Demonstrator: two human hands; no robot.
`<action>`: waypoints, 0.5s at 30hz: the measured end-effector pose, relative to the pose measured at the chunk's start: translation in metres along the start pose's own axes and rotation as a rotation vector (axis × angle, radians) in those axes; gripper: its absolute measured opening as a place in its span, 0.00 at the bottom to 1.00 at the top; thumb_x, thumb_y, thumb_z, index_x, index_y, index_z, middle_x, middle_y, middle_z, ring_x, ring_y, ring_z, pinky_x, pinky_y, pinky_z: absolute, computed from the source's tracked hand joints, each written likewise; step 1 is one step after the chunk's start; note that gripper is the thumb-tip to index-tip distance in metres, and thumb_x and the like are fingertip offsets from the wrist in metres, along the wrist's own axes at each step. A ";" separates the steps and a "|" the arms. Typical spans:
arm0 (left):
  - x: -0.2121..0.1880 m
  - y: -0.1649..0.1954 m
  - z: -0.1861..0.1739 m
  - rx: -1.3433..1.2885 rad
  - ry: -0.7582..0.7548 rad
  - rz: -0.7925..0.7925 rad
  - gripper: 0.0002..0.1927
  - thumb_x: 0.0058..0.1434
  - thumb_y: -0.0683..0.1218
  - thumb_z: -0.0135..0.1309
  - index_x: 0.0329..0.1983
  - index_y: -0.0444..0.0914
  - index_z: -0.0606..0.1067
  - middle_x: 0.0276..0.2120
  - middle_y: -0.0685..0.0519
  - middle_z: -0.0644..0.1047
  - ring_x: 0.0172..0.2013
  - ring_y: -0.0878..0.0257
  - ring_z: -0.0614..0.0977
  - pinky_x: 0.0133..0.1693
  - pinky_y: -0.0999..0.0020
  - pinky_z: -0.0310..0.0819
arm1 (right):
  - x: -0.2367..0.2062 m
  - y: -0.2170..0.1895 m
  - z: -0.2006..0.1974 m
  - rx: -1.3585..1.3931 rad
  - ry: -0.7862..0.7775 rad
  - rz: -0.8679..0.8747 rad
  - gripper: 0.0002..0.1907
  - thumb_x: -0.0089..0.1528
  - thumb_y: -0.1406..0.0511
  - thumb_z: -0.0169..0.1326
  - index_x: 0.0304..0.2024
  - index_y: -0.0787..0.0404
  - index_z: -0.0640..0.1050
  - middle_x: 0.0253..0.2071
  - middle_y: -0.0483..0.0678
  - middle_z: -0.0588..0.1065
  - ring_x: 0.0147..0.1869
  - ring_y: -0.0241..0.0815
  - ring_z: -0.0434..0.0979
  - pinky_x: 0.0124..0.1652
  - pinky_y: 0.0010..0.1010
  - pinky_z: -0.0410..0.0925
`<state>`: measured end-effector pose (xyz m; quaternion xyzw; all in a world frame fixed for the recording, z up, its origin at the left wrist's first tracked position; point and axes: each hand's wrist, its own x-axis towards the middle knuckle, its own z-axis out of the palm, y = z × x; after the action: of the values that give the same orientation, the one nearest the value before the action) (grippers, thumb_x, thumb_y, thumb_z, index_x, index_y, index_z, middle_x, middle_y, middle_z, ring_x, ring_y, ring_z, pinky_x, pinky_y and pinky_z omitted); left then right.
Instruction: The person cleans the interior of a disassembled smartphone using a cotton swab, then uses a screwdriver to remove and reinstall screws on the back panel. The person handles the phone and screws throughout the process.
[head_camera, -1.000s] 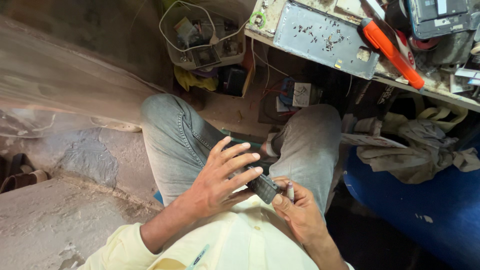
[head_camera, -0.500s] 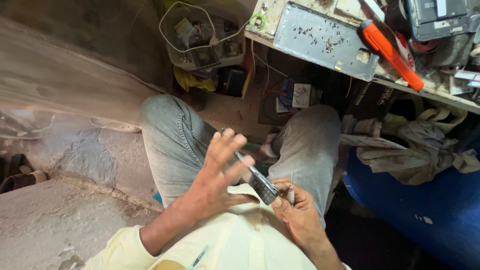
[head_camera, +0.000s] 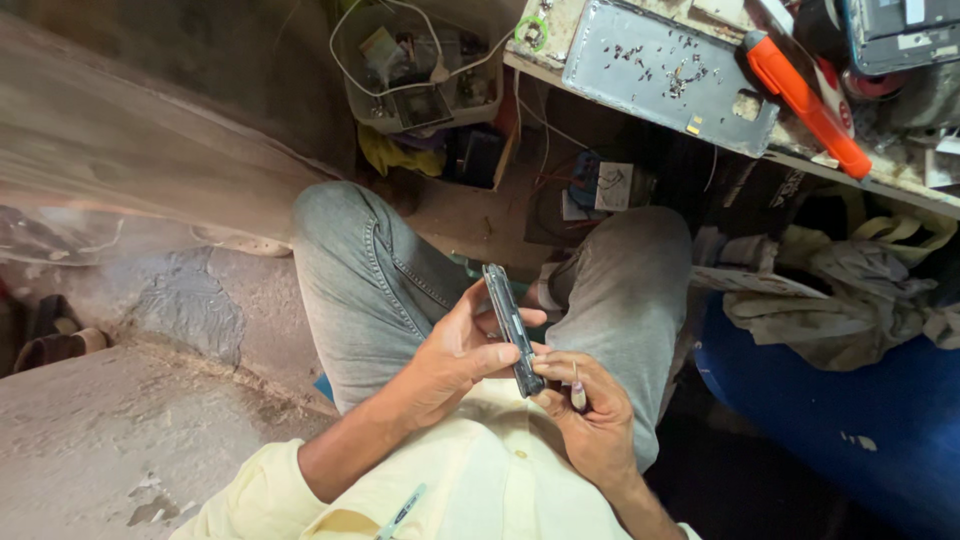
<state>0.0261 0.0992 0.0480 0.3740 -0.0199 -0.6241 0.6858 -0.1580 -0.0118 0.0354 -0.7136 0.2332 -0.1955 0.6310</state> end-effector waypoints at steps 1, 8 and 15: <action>0.000 0.001 0.001 0.000 0.010 0.003 0.48 0.58 0.39 0.58 0.77 0.38 0.44 0.61 0.38 0.69 0.56 0.47 0.79 0.57 0.52 0.77 | 0.001 0.000 0.000 0.009 -0.001 0.007 0.14 0.58 0.72 0.64 0.47 0.64 0.81 0.48 0.49 0.81 0.55 0.43 0.81 0.54 0.32 0.73; -0.007 0.005 0.012 0.053 0.026 0.047 0.53 0.51 0.37 0.60 0.76 0.39 0.45 0.60 0.42 0.68 0.55 0.53 0.78 0.58 0.55 0.75 | 0.003 0.003 0.000 0.073 -0.038 -0.013 0.14 0.60 0.72 0.62 0.49 0.64 0.80 0.51 0.51 0.80 0.62 0.48 0.79 0.59 0.35 0.72; -0.009 0.010 0.011 0.084 -0.044 0.070 0.48 0.51 0.38 0.61 0.73 0.35 0.50 0.61 0.43 0.68 0.56 0.54 0.77 0.60 0.56 0.74 | 0.002 0.003 0.002 0.017 -0.027 -0.021 0.14 0.59 0.72 0.63 0.48 0.63 0.81 0.51 0.51 0.80 0.61 0.49 0.80 0.59 0.36 0.71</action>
<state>0.0268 0.1009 0.0650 0.3875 -0.0742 -0.6066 0.6902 -0.1561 -0.0116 0.0323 -0.7131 0.2157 -0.1945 0.6380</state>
